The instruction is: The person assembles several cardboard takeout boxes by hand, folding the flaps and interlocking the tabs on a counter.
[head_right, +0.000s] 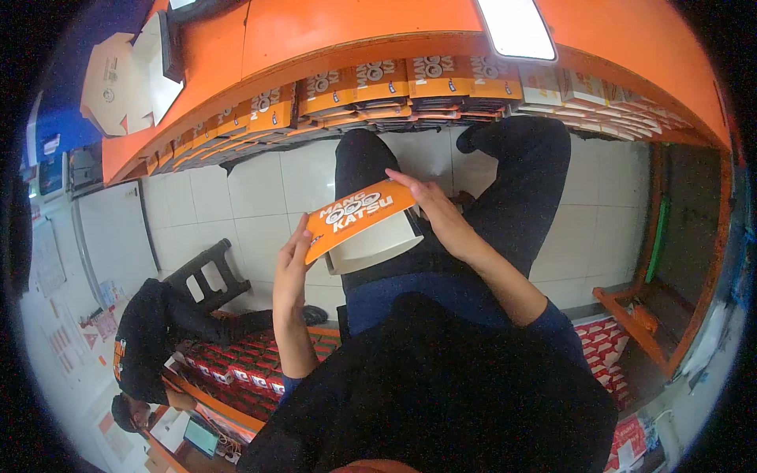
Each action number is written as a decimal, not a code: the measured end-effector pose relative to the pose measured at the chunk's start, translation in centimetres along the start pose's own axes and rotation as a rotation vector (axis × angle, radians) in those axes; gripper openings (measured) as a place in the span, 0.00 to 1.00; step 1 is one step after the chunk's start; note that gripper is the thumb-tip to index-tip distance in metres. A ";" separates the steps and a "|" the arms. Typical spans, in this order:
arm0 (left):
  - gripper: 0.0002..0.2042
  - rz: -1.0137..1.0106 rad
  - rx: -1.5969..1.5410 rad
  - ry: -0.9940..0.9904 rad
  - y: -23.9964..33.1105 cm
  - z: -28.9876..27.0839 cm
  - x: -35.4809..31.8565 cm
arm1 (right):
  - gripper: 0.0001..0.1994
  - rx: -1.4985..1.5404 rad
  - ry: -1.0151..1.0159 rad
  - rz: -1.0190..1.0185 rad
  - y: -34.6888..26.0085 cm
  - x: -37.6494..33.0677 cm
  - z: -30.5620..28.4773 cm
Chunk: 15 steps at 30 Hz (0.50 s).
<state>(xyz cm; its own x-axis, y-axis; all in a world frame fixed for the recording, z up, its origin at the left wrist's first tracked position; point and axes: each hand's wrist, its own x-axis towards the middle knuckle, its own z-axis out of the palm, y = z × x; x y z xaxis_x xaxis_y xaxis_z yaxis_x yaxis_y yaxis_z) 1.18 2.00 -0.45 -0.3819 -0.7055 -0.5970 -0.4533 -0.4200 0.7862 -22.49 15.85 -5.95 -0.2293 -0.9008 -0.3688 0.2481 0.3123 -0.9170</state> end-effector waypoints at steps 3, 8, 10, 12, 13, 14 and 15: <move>0.30 -0.065 -0.012 0.022 -0.8 0.0 -0.4 | 0.31 0.094 -0.025 0.045 0.6 -0.1 0.1; 0.29 -0.063 -0.028 0.076 -0.5 0.9 -1.1 | 0.28 0.320 0.013 0.112 -1.3 -1.3 1.2; 0.29 -0.068 -0.055 0.098 -0.9 0.8 -1.0 | 0.28 0.349 0.049 0.153 -2.2 -1.7 1.3; 0.28 -0.015 -0.100 0.165 -1.9 0.7 -0.6 | 0.27 0.239 0.043 0.111 -1.5 -1.3 1.0; 0.28 -0.016 -0.099 0.163 -2.0 0.6 -0.6 | 0.27 0.128 0.037 0.067 -1.2 -1.1 0.9; 0.27 -0.026 -0.094 0.167 -2.0 0.6 -0.5 | 0.27 0.129 0.039 0.068 -1.2 -1.2 0.9; 0.26 -0.034 -0.091 0.172 -2.0 0.5 -0.4 | 0.25 0.126 0.043 0.066 -1.2 -1.1 1.1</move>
<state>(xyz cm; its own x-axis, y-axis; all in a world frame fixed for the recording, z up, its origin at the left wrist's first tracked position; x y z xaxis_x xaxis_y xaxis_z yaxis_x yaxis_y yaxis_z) 1.87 3.40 -1.81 -0.2212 -0.7740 -0.5933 -0.3862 -0.4891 0.7821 -21.52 16.18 -4.24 -0.2479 -0.8649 -0.4364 0.3799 0.3275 -0.8651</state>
